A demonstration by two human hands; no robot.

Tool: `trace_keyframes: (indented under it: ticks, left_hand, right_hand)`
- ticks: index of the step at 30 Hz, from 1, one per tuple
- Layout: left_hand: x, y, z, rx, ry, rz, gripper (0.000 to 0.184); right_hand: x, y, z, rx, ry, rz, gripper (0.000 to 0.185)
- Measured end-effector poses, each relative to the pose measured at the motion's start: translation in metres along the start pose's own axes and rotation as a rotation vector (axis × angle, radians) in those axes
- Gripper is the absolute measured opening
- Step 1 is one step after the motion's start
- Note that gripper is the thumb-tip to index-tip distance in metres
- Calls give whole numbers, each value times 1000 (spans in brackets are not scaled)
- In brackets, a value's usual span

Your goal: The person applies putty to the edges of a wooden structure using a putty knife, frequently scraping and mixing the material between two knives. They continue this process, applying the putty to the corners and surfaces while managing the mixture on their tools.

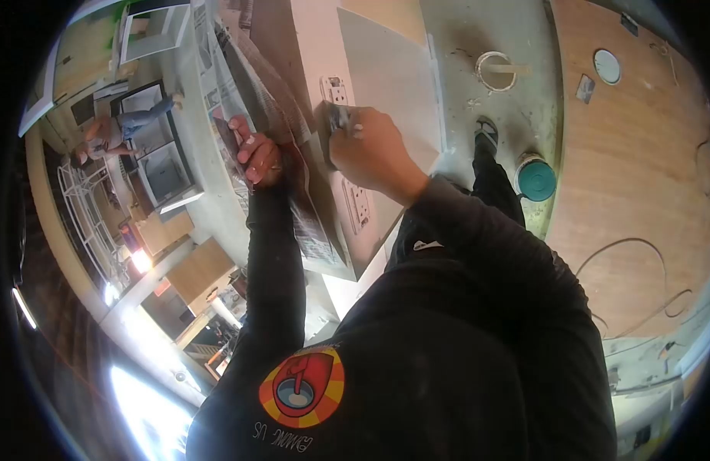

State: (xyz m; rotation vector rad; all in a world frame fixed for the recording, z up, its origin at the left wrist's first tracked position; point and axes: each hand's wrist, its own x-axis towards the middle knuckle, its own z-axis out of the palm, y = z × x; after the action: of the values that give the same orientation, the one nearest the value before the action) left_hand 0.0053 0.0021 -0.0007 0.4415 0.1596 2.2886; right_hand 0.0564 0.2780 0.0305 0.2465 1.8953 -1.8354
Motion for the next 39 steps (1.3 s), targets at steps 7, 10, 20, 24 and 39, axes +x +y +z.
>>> trace_keyframes:
  ticks: [7,10,20,24,39]
  left_hand:
    - [2,1,7,26,29,-7,44]
    - [-2,-4,6,74,49,74,45]
    - [-1,-6,4,46,52,118,46]
    - [-2,-5,5,44,59,106,47]
    - [2,-6,11,88,86,110,47]
  right_hand:
    - [-18,7,24,-71,264,-447,19]
    - [-35,6,3,62,129,-370,19]
    - [-16,12,-9,159,73,-112,21]
    - [-8,16,-4,154,39,-67,21]
    - [-23,14,14,-69,258,-510,24]
